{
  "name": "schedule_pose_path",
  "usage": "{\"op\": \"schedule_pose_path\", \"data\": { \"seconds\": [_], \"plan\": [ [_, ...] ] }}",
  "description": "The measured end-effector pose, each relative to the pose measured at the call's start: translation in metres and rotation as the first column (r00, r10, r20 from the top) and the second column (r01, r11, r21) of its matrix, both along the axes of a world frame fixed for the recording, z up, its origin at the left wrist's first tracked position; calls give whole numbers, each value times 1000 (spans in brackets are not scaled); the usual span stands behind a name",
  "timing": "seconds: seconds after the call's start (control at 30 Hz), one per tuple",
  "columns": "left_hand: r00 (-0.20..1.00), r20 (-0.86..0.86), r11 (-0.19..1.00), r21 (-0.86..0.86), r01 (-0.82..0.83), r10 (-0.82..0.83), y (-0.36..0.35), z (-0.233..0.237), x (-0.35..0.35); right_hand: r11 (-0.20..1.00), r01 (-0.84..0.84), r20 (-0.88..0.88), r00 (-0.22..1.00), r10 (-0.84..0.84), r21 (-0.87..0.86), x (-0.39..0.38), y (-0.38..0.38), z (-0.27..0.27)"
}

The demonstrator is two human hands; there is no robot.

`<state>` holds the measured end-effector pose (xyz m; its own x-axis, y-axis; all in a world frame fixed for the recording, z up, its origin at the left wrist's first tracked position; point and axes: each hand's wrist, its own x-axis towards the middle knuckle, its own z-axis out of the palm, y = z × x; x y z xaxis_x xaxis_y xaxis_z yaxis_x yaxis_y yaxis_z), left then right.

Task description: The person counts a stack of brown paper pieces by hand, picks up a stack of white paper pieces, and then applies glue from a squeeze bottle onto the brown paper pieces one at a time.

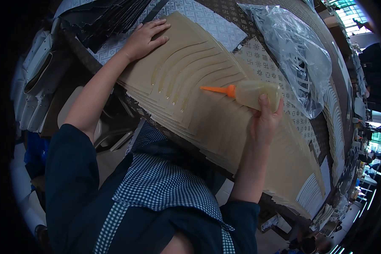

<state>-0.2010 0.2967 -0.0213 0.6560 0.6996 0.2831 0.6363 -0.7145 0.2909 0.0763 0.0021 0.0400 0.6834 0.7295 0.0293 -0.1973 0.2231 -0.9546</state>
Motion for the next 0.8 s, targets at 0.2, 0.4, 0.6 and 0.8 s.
{"op": "schedule_pose_path", "data": {
  "seconds": [0.2, 0.4, 0.6, 0.8],
  "plan": [
    [1000, 2, 1000, 9, 5, -5, 2, -2, 0, 999, -50, -4, 999, 50, -19, -4, -2, 4],
    [1000, -29, 998, 60, -9, 11, 0, -1, 0, 993, -116, -36, 993, 116, -9, 0, -7, 0],
    [999, -29, 999, 50, -14, 15, -1, 0, 1, 987, -160, -42, 986, 160, -2, -2, -10, 2],
    [1000, -24, 999, 50, -9, 11, 0, -1, 0, 975, -222, -65, 973, 221, -13, -2, -18, 1]
  ]
}}
